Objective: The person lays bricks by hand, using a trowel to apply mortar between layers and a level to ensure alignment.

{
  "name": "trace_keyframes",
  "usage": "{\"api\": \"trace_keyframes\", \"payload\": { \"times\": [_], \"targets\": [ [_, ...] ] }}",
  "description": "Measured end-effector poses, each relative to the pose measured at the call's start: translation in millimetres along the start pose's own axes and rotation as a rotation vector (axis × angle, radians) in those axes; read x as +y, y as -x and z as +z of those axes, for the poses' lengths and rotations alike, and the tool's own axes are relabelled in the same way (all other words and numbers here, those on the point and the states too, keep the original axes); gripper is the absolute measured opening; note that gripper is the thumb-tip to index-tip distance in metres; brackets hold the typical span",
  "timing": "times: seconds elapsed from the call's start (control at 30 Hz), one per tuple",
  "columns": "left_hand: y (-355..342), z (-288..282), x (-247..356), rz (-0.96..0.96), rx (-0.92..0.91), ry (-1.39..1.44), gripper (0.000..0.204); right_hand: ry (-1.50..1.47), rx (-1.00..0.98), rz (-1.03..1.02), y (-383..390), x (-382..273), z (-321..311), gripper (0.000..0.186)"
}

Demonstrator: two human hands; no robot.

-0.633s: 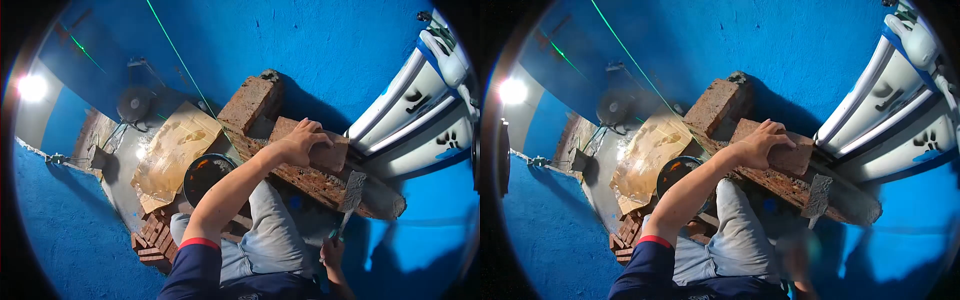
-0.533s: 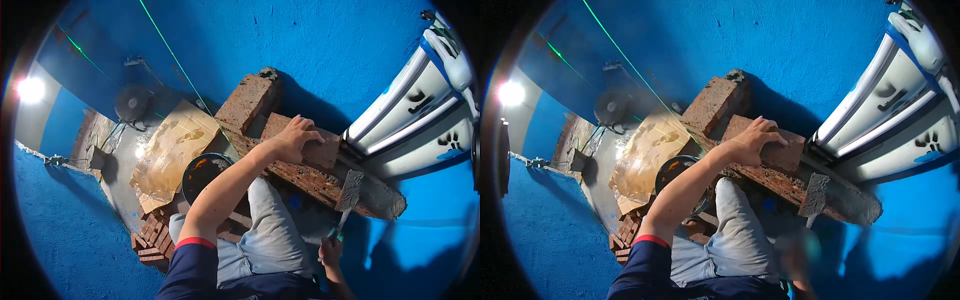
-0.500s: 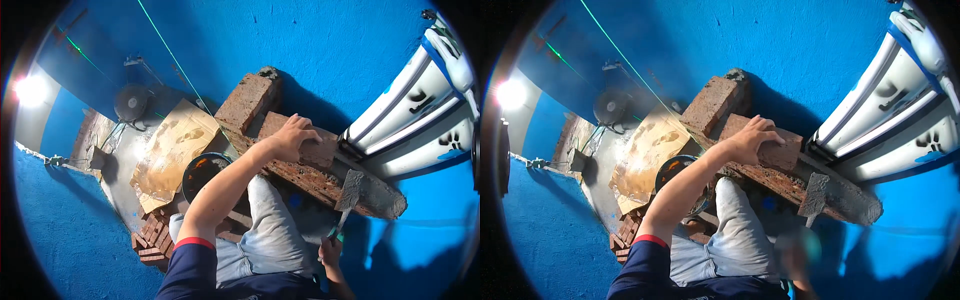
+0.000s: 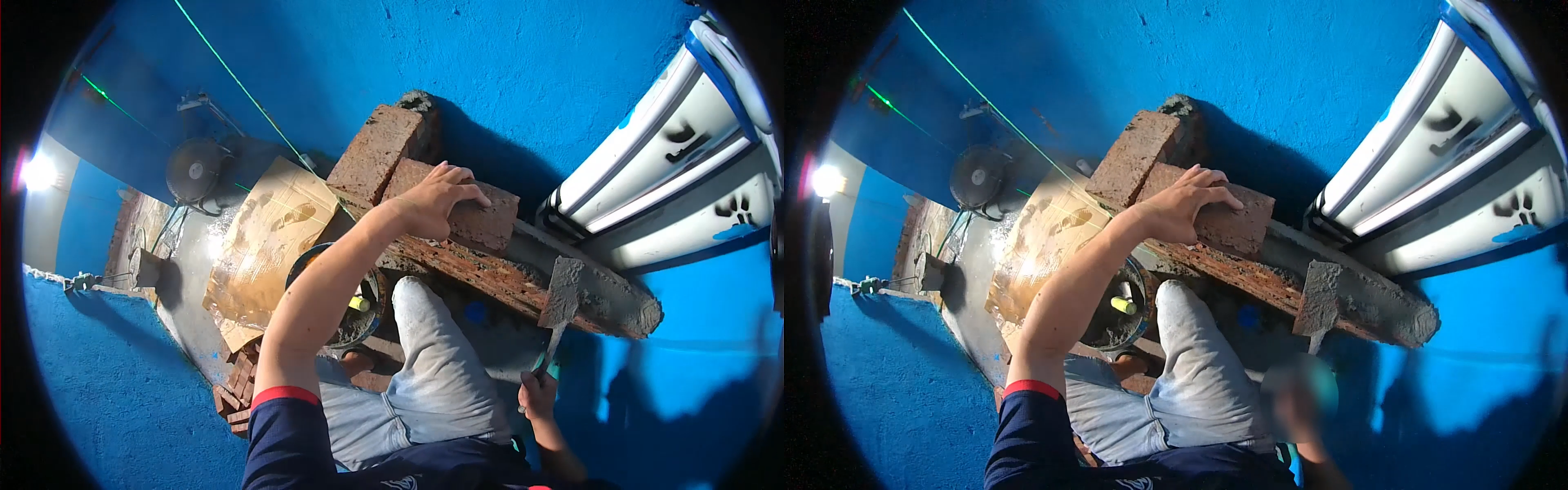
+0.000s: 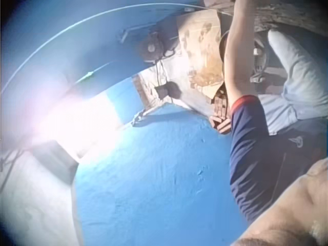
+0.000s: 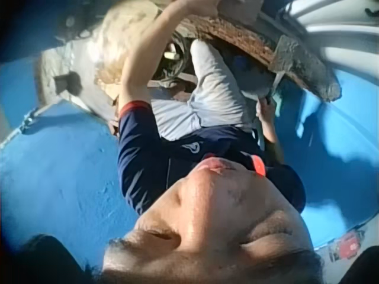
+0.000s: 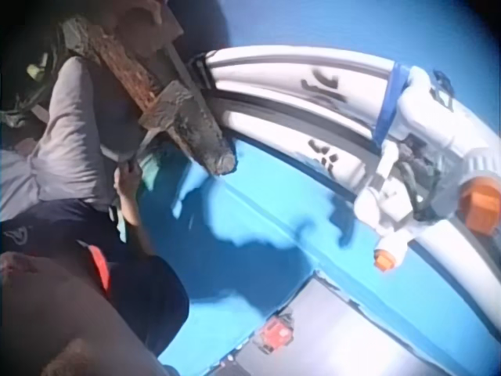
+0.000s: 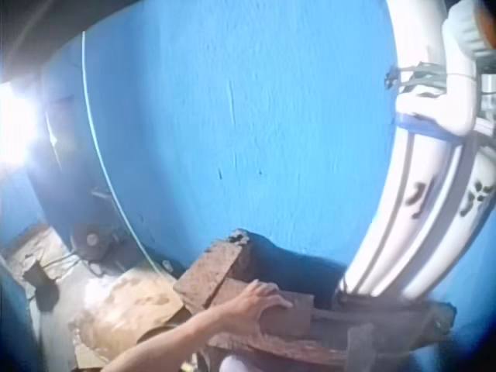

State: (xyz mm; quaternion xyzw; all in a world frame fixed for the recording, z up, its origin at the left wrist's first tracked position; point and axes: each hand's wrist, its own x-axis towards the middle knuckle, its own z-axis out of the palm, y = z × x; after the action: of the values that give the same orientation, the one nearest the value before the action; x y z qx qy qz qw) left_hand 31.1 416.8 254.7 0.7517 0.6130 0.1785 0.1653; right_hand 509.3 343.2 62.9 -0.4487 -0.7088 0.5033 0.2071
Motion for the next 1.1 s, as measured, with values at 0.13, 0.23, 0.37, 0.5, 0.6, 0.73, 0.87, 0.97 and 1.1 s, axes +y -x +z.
{"api": "trace_keyframes", "payload": {
  "times": [0.13, 0.23, 0.37, 0.5, 0.6, 0.73, 0.87, 0.97, 1.1],
  "targets": [
    [3.2, -4.6, -0.5, 0.010, -0.050, 0.028, 0.074, 0.057, 0.038, -0.032, -2.7, -17.5, 0.8, 0.032],
    [2.0, -3.6, -2.8, 0.021, -0.072, 0.030, 0.077, -0.095, -0.008, 0.072, -10.4, -36.8, -8.8, 0.032],
    [0.8, -3.2, -0.2, 0.010, -0.087, 0.005, 0.080, -0.025, -0.001, 0.050, -28.0, -61.5, -23.7, 0.032],
    [17.6, 0.7, 2.7, -0.067, -0.042, -0.109, 0.084, -0.044, -0.036, 0.047, -63.9, -150.9, -44.5, 0.031],
    [41.0, 5.2, 34.0, -0.148, 0.287, 0.082, 0.071, -0.201, -0.119, -0.140, -89.0, -211.1, -68.4, 0.023],
    [68.6, 68.9, 80.4, -0.478, 0.921, 0.337, 0.033, -0.177, -0.341, -0.191, -103.0, -244.3, -83.2, 0.039],
    [56.6, 122.2, 81.8, -0.774, 1.041, 1.050, 0.028, 0.004, -0.362, -0.135, -119.1, -246.1, -66.5, 0.041],
    [22.4, 118.4, 86.3, -0.817, 1.071, 0.952, 0.035, 0.177, -0.181, -0.387, -144.7, -226.4, -53.6, 0.042],
    [16.5, 113.3, 71.4, -0.898, 1.166, 0.966, 0.037, 0.228, -0.164, -0.420, -157.6, -245.8, -52.1, 0.043]
  ]
}}
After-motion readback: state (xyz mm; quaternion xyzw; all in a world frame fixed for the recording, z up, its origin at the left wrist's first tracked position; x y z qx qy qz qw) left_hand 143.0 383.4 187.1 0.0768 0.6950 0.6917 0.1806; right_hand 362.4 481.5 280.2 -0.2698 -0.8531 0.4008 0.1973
